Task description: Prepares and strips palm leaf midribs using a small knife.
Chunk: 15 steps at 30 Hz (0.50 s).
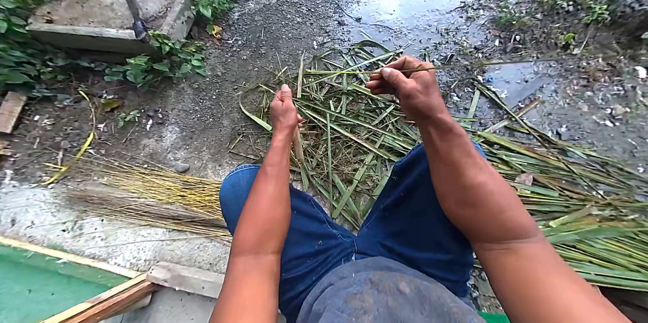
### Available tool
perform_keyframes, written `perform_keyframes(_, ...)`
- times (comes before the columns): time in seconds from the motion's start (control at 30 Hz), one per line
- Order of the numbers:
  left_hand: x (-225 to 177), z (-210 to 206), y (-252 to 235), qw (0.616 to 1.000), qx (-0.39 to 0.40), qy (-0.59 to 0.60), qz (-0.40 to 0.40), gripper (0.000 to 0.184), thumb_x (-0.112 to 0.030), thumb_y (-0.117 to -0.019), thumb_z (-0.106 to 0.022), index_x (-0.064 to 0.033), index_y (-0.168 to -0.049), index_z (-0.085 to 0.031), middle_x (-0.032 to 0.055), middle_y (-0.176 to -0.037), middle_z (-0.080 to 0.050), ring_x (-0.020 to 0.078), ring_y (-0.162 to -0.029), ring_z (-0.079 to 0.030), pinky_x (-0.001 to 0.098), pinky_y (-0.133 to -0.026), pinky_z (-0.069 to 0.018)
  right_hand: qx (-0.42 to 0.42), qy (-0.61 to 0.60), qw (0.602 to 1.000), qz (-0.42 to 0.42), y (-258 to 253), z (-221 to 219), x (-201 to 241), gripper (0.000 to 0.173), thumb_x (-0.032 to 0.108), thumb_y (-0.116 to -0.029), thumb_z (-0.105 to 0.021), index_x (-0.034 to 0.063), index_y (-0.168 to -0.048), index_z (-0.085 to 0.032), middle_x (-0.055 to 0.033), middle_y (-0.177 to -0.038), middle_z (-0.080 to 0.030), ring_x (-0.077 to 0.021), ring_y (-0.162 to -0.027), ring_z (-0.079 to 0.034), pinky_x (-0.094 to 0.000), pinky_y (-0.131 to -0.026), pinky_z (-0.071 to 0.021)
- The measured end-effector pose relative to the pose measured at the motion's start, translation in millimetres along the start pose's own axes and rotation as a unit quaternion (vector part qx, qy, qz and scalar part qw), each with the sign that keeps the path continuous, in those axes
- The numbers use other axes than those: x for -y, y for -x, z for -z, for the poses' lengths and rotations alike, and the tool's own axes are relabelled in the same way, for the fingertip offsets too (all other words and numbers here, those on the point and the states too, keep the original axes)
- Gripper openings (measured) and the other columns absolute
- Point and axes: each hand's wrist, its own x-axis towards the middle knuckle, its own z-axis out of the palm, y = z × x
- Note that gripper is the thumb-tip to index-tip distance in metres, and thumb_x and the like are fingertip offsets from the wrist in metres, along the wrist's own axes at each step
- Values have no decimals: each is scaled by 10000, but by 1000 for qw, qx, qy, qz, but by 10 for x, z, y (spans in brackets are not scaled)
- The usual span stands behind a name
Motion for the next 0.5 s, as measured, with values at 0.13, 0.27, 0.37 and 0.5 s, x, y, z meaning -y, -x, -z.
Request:
perform_keyframes(0.13,-234,-166,486,977,106,-83,-168,497,-372,-1123,-301,-26,-1367,-562,107,-817,-600,204,-585,-578,421,-571,-552,45,115,991,46,18,-33,-58,115,4,-1014,-560,-38,-1062,-656,-95,-998,-755,-146,-858,-758,-327,-838,-648)
perform_keyframes(0.27,-179,-283,591,951,131,-135,-244,454,-331,-1115,-358,-20,-1317,-621,124,-877,-669,205,-678,-625,424,-659,-550,79,130,985,84,48,-89,-77,143,-12,-1004,-572,-49,-1102,-669,-96,-1031,-754,-129,-892,-751,-312,-860,-639)
perform_keyframes(0.37,-163,-214,463,975,124,-119,-142,491,-408,-1126,-311,-70,-1339,-595,112,-818,-611,216,-569,-578,431,-578,-555,80,105,988,82,57,-85,-45,147,-23,-1007,-557,-44,-1098,-669,-94,-1034,-759,-137,-882,-754,-317,-854,-639)
perform_keyframes(0.5,-200,-251,569,966,140,-108,-189,469,-352,-1122,-333,-45,-1360,-596,106,-804,-613,200,-578,-572,413,-576,-542,86,94,988,91,39,-103,-61,143,-30,-1003,-551,-49,-1090,-664,-100,-1034,-758,-150,-883,-758,-333,-857,-646)
